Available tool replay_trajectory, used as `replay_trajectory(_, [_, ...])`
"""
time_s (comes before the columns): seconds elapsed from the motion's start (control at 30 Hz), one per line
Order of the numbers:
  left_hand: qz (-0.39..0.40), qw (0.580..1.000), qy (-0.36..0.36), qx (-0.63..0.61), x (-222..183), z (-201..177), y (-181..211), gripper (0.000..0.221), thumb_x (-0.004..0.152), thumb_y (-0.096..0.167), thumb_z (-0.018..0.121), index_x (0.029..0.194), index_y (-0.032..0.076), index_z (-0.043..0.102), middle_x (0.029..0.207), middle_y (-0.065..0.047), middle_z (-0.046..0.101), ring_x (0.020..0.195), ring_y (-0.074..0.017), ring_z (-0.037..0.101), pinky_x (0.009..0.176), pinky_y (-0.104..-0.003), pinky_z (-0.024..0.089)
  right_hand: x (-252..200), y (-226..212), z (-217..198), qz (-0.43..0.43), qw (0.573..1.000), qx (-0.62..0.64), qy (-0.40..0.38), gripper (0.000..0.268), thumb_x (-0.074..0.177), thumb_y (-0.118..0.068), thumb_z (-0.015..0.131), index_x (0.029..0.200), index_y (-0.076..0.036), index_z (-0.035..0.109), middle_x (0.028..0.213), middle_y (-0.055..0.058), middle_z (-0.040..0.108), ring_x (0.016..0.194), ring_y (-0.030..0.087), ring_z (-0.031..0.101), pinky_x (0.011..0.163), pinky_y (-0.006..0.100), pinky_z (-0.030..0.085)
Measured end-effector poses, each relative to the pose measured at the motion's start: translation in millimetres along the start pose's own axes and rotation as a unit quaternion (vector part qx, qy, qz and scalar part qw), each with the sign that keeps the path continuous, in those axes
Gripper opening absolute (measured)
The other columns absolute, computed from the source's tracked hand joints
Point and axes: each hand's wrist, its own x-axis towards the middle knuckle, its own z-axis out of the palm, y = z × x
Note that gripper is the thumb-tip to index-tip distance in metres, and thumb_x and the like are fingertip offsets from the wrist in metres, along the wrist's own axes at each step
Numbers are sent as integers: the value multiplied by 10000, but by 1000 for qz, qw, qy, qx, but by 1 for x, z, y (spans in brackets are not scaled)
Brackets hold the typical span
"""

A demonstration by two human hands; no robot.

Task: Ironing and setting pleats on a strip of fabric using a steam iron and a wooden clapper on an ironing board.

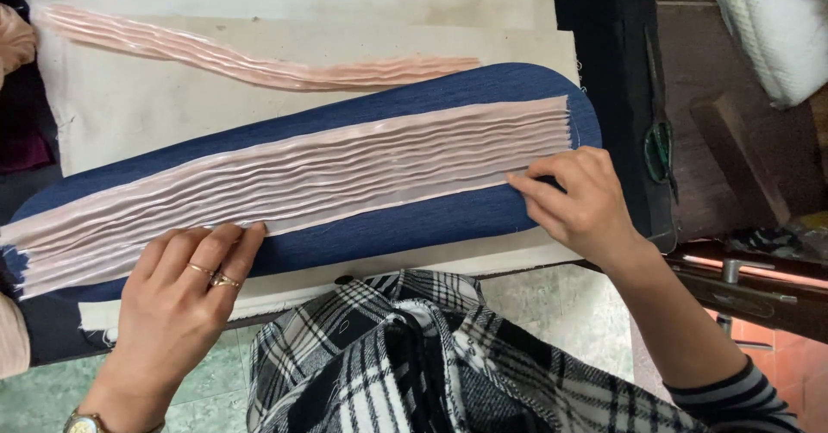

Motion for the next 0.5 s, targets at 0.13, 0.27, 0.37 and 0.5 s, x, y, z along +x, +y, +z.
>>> replay_trajectory(0.13, [-13,1000,5,13,-5,-3,-3,256,997,-3,510,1190,55,668,1071,-92,588,812,-246,566,732,-370,453,-8,11,-2,6,1000,-4,-3,219,896,-2,717,1098,-72,672,974,76,611,866,234,564,797,379,372])
replay_trajectory(0.27, [-45,998,9,31,-20,-5,-11,230,1013,18,555,1192,83,684,1057,-82,625,786,-249,554,728,-368,454,-18,17,-2,59,998,-2,-7,202,896,39,715,1071,-60,691,988,95,627,900,257,571,776,386,383])
replay_trajectory(0.37, [-67,996,21,46,-33,-4,-18,203,1018,24,602,1183,101,693,1032,-76,637,774,-252,556,710,-369,449,-21,19,-1,81,997,3,7,160,924,49,695,1058,-38,698,992,112,633,894,272,571,763,390,381])
replay_trajectory(0.5, [-116,991,26,62,-54,-3,-29,196,1029,45,610,1169,143,709,1024,-58,643,752,-257,527,696,-370,447,-27,21,4,106,994,17,16,124,946,73,696,1040,-7,707,1008,146,624,907,303,569,829,407,392])
